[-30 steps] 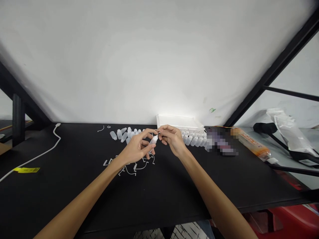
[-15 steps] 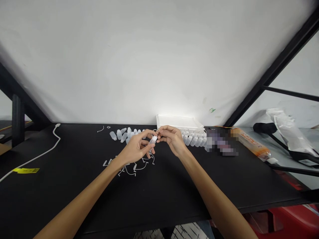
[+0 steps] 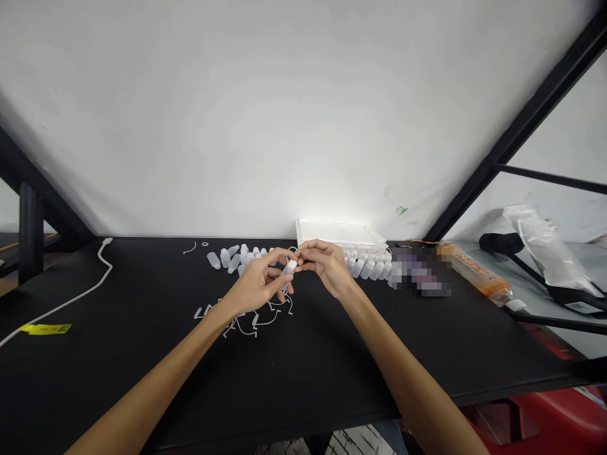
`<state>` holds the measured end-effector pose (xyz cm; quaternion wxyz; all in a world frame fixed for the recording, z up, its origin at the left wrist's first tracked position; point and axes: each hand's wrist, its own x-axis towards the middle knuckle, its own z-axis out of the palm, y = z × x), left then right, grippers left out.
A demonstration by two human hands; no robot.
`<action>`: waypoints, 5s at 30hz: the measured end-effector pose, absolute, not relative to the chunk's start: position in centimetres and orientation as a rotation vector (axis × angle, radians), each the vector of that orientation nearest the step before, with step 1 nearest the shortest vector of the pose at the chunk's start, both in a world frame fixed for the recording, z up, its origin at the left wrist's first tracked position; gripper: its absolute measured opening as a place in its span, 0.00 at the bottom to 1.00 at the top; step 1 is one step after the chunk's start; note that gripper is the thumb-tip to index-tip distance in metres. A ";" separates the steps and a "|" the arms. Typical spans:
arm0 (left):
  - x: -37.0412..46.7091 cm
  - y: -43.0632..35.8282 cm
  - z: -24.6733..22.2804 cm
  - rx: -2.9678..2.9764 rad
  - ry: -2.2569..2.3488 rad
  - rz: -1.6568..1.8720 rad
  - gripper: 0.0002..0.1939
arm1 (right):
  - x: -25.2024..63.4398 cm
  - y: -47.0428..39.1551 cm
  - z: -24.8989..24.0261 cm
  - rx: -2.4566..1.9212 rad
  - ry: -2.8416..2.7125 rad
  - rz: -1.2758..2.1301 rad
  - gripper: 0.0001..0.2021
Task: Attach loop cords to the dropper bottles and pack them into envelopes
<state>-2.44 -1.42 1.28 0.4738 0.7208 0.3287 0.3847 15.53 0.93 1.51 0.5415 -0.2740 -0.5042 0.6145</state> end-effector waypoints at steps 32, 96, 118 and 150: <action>-2.7 -1.7 1.4 1.864 0.931 1.007 0.11 | 15.5 0.4 2.0 -0.775 -1.506 1.158 0.11; -7.6 3.1 -0.6 2.488 1.770 0.917 0.13 | 33.0 -2.9 1.2 -1.846 -1.799 -0.251 0.11; -5.5 1.3 1.9 1.470 1.005 1.442 0.12 | 14.0 1.5 -0.3 -1.419 -2.369 0.247 0.06; -1.8 -0.6 0.0 1.536 1.019 1.024 0.20 | 13.9 -0.1 -1.5 -0.953 -1.567 0.993 0.07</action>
